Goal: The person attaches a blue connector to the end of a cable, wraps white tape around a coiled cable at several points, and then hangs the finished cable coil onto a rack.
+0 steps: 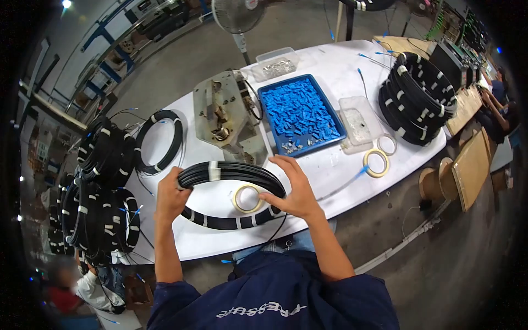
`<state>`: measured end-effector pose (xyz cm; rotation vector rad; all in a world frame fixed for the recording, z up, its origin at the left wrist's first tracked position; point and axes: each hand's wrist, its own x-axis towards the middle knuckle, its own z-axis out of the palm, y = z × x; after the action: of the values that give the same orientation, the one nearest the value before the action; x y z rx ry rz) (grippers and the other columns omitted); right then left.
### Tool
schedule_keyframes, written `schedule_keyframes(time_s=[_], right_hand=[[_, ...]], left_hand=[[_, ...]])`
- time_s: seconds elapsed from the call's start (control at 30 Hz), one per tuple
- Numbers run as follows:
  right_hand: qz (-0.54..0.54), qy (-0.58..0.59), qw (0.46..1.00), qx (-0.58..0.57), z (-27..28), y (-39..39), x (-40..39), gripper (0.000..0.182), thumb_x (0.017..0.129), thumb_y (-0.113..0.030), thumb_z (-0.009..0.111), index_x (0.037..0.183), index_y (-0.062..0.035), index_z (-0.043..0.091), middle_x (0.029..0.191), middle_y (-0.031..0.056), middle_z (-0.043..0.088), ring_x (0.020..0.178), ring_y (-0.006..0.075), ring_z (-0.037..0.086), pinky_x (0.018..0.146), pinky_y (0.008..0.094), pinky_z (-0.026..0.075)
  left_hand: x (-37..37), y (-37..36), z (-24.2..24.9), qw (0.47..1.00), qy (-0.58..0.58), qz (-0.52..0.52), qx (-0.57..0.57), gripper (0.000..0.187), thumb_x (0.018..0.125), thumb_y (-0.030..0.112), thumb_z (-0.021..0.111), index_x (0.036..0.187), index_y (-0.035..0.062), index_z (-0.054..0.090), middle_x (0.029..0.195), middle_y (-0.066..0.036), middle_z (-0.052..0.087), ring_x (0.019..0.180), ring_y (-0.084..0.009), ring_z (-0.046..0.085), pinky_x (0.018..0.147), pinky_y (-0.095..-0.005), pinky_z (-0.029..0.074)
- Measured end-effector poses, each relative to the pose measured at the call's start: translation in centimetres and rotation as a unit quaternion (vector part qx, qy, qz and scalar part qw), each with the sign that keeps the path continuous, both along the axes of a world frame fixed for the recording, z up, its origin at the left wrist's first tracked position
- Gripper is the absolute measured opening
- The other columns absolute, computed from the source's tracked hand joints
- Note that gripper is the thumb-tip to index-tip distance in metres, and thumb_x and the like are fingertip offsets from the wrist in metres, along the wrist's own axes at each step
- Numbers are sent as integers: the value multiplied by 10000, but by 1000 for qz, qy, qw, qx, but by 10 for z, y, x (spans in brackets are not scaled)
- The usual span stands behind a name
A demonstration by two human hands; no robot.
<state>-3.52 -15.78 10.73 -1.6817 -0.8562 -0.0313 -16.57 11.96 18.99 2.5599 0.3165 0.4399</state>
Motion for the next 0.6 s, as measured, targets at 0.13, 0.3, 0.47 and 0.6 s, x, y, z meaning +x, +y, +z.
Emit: schedule_keyframes(time_s=[0.13, 0.3, 0.47, 0.6], right_hand=[[-210, -21, 961, 176, -79, -22, -29, 376, 756, -87, 718, 1095, 4, 585, 1140, 193, 593, 957, 282, 617, 855, 361, 490], [-234, 33, 968, 89, -71, -24, -50, 473, 747, -115, 752, 1159, 15, 559, 1137, 187, 579, 1019, 273, 589, 879, 340, 471], [-142, 191, 968, 79, -60, 10, -41, 495, 748, -147, 806, 1157, 14, 578, 1000, 172, 669, 910, 285, 664, 822, 342, 508], [-157, 132, 979, 13, -35, 4, -15, 256, 785, -63, 754, 995, -5, 619, 771, 190, 670, 723, 330, 691, 668, 366, 524]], left_hand=[[-13, 6, -20, 995, -26, 68, -61, 238, 722, -18, 669, 933, -13, 560, 706, -145, 637, 618, -259, 638, 607, -325, 495], [-17, 3, -40, 990, -111, 57, -62, 201, 711, -41, 603, 910, -30, 574, 658, -71, 604, 569, -143, 563, 574, -262, 457], [-19, 1, -59, 986, -133, 44, -91, 214, 716, -32, 589, 930, -28, 579, 684, -65, 611, 587, -99, 554, 579, -237, 448], [-28, -2, -114, 929, -209, 113, -284, 171, 746, -47, 522, 906, -4, 565, 727, -25, 614, 626, -98, 571, 609, -234, 464]])
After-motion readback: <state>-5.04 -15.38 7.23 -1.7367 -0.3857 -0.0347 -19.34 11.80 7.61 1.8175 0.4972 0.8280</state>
